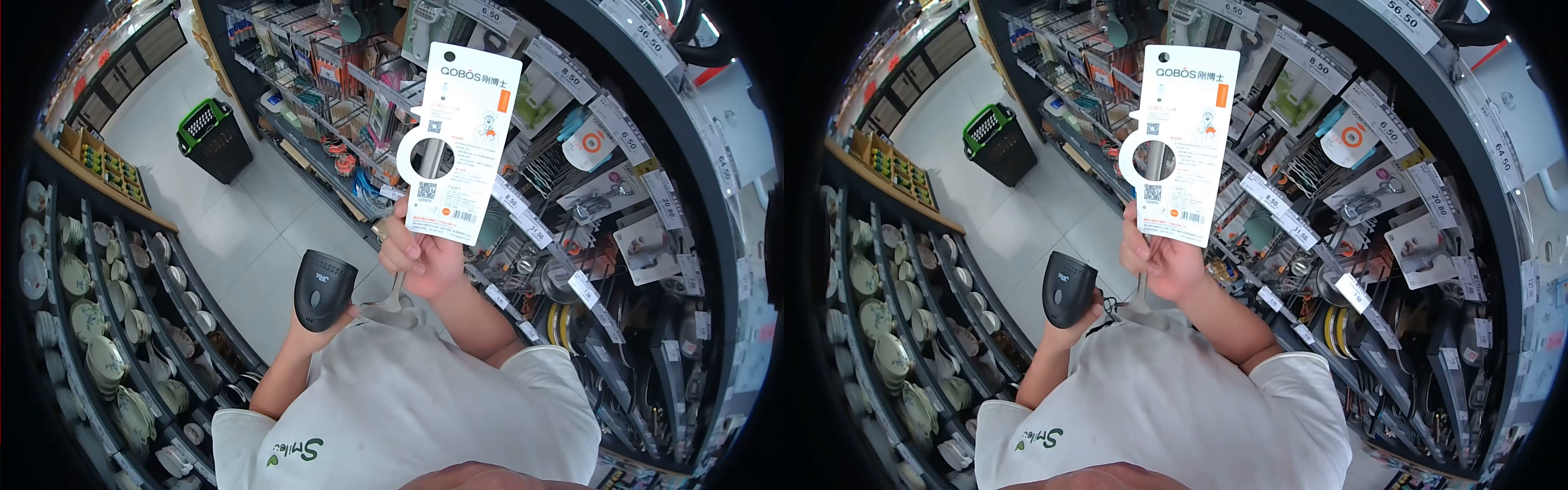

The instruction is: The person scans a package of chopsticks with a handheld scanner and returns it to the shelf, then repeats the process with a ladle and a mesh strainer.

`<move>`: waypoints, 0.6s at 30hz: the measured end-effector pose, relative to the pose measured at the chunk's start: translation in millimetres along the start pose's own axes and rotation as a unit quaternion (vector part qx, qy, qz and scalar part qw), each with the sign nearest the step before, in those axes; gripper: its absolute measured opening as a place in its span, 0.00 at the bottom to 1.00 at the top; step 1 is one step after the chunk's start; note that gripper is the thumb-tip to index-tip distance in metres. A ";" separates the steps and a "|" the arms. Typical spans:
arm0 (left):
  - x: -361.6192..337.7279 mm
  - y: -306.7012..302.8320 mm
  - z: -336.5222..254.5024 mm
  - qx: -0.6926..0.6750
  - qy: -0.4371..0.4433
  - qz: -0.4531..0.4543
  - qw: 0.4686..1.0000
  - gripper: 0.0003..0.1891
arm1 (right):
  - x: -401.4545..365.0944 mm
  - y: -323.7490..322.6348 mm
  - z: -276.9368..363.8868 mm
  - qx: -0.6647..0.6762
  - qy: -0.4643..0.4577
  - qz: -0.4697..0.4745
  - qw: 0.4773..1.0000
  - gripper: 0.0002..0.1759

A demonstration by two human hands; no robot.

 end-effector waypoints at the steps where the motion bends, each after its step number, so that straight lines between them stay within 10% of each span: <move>1: 0.0 0.7 -0.6 -0.001 0.003 0.001 1.000 0.14 | -0.9 -0.5 -1.6 0.010 0.004 0.002 1.000 0.26; 18: -1.6 2.8 2.9 0.033 0.002 0.027 0.999 0.15 | 0.7 11.9 -11.1 0.012 0.024 0.029 0.999 0.22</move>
Point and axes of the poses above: each hand's wrist, its own x-axis towards the middle knuckle, its own y-axis out of the palm, z = x × y, the point moved 9 cm from there along x, towards the middle knuckle, and after that the axes turned 2 degrees about z, right-handed, at the moved point
